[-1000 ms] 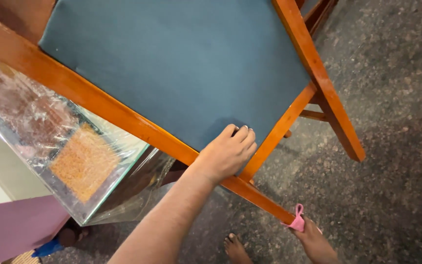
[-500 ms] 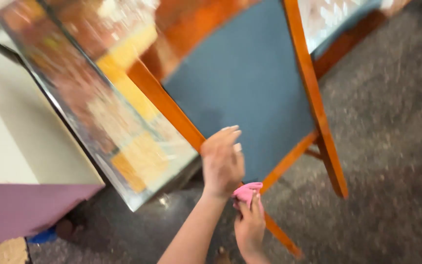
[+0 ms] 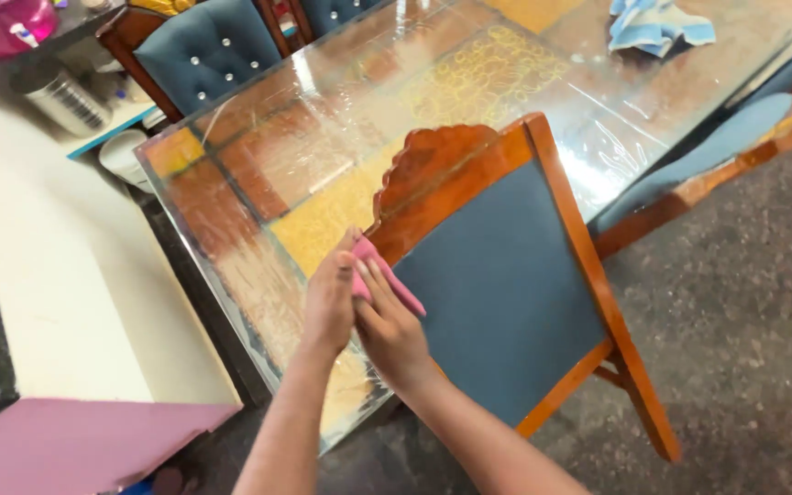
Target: The person wipes the wooden frame and blue cushion of a dining chair using a pink cloth. They clean the armrests, backrest, and seat, then move the chair under the table.
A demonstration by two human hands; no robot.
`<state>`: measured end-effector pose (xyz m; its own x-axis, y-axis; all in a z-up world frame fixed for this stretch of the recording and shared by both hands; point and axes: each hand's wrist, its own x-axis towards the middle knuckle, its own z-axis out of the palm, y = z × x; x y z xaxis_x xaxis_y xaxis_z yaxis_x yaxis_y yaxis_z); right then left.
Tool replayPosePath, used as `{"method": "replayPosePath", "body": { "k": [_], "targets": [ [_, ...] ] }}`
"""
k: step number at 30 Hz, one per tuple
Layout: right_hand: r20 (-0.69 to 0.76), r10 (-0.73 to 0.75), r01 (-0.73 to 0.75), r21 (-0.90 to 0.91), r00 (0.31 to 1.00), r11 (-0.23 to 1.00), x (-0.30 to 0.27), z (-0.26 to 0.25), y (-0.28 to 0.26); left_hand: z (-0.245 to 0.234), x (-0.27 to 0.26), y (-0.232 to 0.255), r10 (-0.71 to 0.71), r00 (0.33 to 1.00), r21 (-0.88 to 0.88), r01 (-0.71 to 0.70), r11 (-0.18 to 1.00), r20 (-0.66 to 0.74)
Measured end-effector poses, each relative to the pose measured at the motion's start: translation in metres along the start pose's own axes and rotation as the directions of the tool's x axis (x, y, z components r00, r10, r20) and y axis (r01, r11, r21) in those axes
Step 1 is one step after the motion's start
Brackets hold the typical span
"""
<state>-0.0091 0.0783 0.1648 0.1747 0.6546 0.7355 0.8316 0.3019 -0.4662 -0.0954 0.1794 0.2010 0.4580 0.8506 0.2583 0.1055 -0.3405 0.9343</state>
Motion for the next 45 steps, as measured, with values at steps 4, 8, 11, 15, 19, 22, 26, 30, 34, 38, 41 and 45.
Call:
{"method": "replayPosePath", "body": {
  "k": [4, 8, 11, 15, 19, 22, 26, 30, 34, 38, 41, 45],
  "targets": [
    [0.127, -0.120, 0.135, -0.118, 0.985, 0.984, 0.032, 0.020, 0.009, -0.021, 0.014, -0.005, -0.344, 0.928, -0.464, 0.371, 0.804, 0.146],
    [0.254, -0.230, 0.286, -0.212, 0.939, 0.935, -0.047, 0.027, 0.043, -0.029, 0.026, 0.004, -0.371, 0.913, -0.266, 0.405, 0.875, 0.169],
    [0.479, -0.174, 0.288, -0.175, 0.860, 0.941, -0.142, 0.014, 0.080, -0.027, 0.012, 0.014, -0.299, 0.950, 0.121, 0.288, 0.950, 0.094],
    [0.478, -0.366, 0.476, -0.130, 0.799, 0.870, -0.216, -0.016, 0.122, -0.025, 0.014, 0.029, -0.286, 0.949, 0.159, 0.265, 0.951, 0.131],
    [0.646, -0.232, 0.448, -0.191, 0.728, 0.873, -0.223, -0.040, 0.120, -0.036, 0.012, 0.020, -0.270, 0.934, 0.149, 0.240, 0.959, 0.235],
    [0.608, -0.148, 0.358, -0.240, 0.780, 0.903, -0.159, -0.025, 0.096, -0.040, 0.023, 0.006, -0.168, 0.937, 0.037, 0.165, 0.986, 0.305],
    [0.563, -0.169, 0.314, -0.171, 0.809, 0.934, -0.061, -0.030, 0.060, -0.044, 0.023, -0.012, -0.093, 0.914, -0.188, 0.179, 0.966, 0.395],
    [0.501, -0.173, 0.314, -0.213, 0.848, 0.925, 0.006, -0.031, 0.026, -0.036, 0.019, -0.014, -0.077, 0.931, -0.553, 0.277, 0.785, 0.357],
    [0.508, -0.116, 0.269, -0.239, 0.854, 0.933, 0.026, -0.030, 0.007, -0.034, 0.011, -0.022, -0.130, 0.938, -0.700, 0.327, 0.635, 0.320],
    [0.452, -0.257, 0.379, -0.203, 0.854, 0.903, 0.047, -0.037, 0.019, -0.034, 0.023, -0.025, -0.092, 0.931, -0.680, 0.323, 0.659, 0.353],
    [0.530, -0.238, 0.358, -0.135, 0.814, 0.924, 0.057, -0.051, 0.029, -0.027, 0.028, -0.021, -0.130, 0.927, -0.553, 0.318, 0.770, 0.352],
    [0.468, -0.308, 0.420, -0.156, 0.828, 0.894, 0.066, -0.054, 0.032, -0.022, 0.023, -0.012, -0.020, 0.970, -0.221, 0.075, 0.972, 0.244]
  ]
}}
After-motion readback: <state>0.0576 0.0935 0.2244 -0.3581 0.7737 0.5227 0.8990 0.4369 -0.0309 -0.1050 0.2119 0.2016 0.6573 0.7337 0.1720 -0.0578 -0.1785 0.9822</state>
